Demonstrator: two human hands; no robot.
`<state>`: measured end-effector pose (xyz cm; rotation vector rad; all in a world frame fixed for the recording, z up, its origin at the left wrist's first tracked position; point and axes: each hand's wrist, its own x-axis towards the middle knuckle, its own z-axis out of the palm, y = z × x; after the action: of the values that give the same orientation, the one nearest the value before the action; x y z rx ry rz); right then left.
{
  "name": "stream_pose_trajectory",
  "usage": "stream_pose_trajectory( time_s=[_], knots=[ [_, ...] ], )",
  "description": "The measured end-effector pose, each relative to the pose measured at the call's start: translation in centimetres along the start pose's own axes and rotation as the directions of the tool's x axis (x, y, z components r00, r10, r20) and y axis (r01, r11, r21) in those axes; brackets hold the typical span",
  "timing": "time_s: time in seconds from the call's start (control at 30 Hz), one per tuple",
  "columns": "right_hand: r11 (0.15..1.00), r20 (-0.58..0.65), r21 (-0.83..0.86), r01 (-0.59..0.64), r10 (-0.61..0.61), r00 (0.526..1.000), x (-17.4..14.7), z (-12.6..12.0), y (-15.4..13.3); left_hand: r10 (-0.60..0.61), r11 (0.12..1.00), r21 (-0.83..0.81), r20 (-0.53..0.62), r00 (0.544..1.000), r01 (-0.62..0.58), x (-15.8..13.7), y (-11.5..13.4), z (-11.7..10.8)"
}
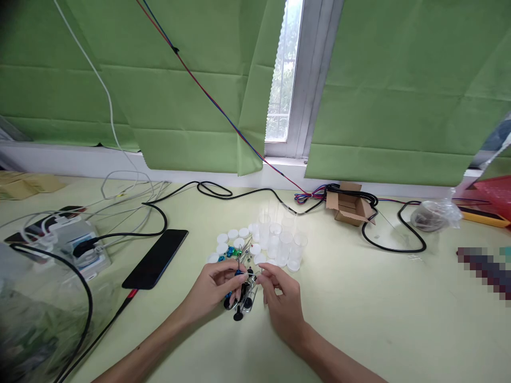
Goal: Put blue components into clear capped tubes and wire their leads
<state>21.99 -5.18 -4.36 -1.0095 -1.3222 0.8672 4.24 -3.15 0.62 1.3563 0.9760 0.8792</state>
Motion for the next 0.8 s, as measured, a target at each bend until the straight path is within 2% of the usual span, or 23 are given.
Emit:
stream_pose_trajectory(
  time_s=[0.5, 0.8],
  knots=[
    [0.999, 0.039, -0.034, 0.020, -0.019, 0.999, 0.34, -0.09, -0.71, 0.039, 0.999, -0.006, -0.011, 0.999, -0.039, 0.02, -0.29, 0.14],
    [0.993, 0.085, -0.106, 0.055, -0.046, 0.995, 0.23, -0.08, -0.80, 0.091, 0.993, 0.085, -0.039, 0.995, -0.087, -0.05, -0.44, 0.09]
  ],
)
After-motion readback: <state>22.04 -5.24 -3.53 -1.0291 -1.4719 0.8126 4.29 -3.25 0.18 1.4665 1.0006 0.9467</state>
